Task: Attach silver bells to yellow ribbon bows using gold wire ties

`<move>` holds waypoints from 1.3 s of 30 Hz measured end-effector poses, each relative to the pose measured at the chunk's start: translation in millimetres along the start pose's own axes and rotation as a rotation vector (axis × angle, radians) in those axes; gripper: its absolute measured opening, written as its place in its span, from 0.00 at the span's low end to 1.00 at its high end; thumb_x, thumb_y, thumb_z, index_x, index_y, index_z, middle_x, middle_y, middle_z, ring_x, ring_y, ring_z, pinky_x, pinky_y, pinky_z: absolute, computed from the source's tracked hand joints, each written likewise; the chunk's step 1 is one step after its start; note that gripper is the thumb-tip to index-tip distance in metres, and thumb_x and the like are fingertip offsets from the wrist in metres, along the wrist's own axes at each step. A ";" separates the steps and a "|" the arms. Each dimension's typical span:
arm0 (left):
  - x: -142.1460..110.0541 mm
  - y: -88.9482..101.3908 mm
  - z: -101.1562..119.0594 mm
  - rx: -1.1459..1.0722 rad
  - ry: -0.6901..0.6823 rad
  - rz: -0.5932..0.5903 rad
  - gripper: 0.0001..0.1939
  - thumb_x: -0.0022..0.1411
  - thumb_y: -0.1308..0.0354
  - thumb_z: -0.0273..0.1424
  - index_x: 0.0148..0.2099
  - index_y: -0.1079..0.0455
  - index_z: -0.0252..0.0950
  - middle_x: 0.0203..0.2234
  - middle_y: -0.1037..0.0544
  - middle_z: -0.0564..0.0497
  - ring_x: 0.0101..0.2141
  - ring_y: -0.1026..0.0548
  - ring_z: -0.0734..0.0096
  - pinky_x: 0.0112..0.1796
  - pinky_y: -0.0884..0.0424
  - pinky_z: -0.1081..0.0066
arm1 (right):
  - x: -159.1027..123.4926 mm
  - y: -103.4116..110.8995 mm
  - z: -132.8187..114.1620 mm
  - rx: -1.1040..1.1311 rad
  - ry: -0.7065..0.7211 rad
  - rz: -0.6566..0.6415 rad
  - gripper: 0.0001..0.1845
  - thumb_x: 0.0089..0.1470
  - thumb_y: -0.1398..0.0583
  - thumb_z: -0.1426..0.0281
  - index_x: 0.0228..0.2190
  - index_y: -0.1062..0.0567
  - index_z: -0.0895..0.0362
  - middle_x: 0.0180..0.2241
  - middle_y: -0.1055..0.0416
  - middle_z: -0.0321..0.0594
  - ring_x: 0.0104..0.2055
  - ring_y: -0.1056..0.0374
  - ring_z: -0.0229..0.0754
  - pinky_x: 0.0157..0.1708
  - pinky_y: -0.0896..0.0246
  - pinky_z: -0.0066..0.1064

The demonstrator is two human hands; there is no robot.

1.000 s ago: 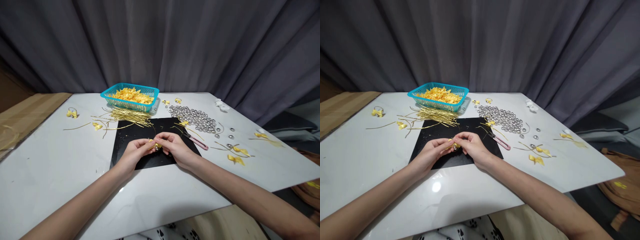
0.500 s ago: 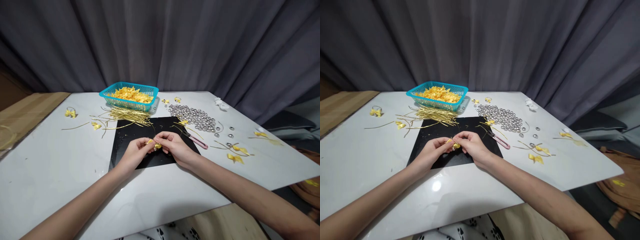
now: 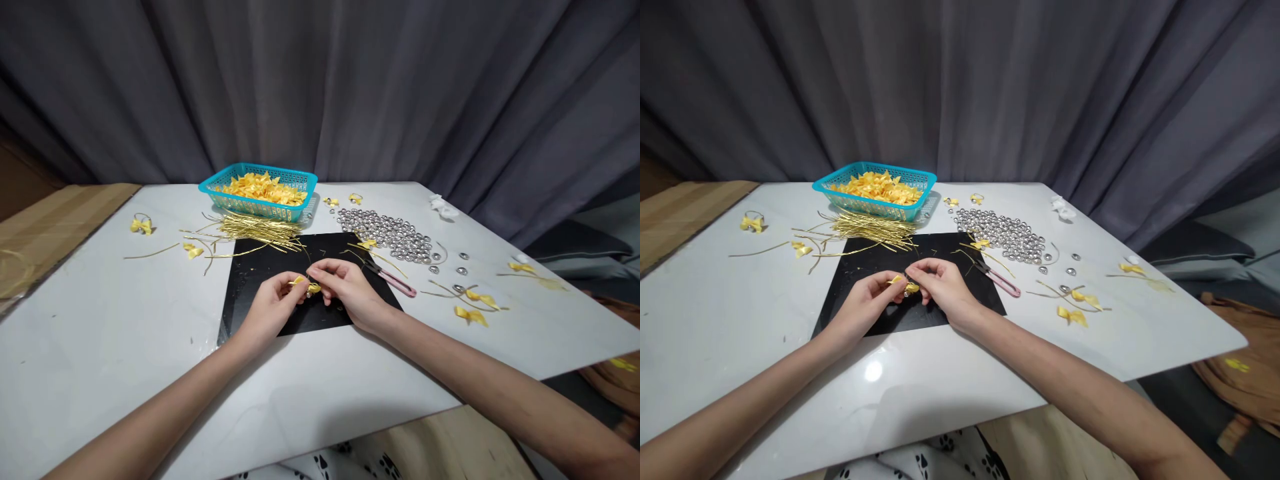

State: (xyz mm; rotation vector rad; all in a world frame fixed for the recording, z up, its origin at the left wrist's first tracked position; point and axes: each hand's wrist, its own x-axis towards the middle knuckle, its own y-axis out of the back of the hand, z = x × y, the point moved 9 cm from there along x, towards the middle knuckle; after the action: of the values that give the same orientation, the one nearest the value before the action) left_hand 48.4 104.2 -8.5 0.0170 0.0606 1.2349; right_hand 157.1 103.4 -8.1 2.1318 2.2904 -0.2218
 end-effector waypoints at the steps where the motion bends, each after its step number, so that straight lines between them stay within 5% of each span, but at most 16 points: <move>1: -0.6 0.7 0.8 0.003 0.001 0.010 0.11 0.54 0.42 0.38 0.28 0.31 0.34 0.21 0.31 0.54 0.26 0.34 0.73 0.31 0.38 0.72 | 0.2 -1.6 1.3 0.003 -0.015 -0.022 0.15 0.42 0.35 0.61 0.27 0.26 0.60 0.20 0.36 0.31 0.19 0.45 0.29 0.18 0.47 0.23; 11: -2.6 2.9 2.9 0.008 0.000 0.046 0.10 0.54 0.42 0.36 0.29 0.30 0.34 0.21 0.30 0.54 0.27 0.33 0.73 0.32 0.37 0.72 | 1.9 2.8 -12.3 -0.017 0.125 -0.018 0.09 0.43 0.34 0.65 0.25 0.25 0.58 0.25 0.31 0.33 0.29 0.37 0.33 0.32 0.42 0.26; 16: -2.2 1.7 -1.0 0.001 0.020 0.044 0.09 0.54 0.42 0.36 0.29 0.30 0.34 0.22 0.30 0.53 0.27 0.33 0.73 0.32 0.37 0.71 | 5.9 17.6 -14.8 0.043 0.099 0.092 0.11 0.41 0.33 0.64 0.26 0.25 0.57 0.28 0.30 0.33 0.32 0.35 0.33 0.31 0.40 0.24; 26: -1.0 0.9 -1.8 0.007 -0.010 0.035 0.10 0.55 0.42 0.36 0.29 0.30 0.34 0.22 0.29 0.52 0.27 0.33 0.72 0.31 0.36 0.71 | 2.7 13.6 -23.4 0.038 0.131 0.072 0.12 0.43 0.34 0.63 0.26 0.27 0.58 0.26 0.28 0.35 0.29 0.31 0.32 0.32 0.36 0.24; 39: -3.8 -0.3 4.0 0.044 -0.077 0.017 0.09 0.56 0.44 0.35 0.29 0.32 0.35 0.23 0.31 0.54 0.26 0.34 0.74 0.30 0.38 0.73 | 2.2 10.6 -8.5 0.271 -0.053 0.044 0.09 0.41 0.33 0.69 0.25 0.27 0.59 0.24 0.29 0.34 0.27 0.32 0.30 0.30 0.37 0.22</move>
State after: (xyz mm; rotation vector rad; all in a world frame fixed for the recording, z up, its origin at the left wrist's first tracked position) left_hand 47.6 100.6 -4.4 0.1037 0.0206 1.2481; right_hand 168.2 107.2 -1.0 2.2590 2.2960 -0.6133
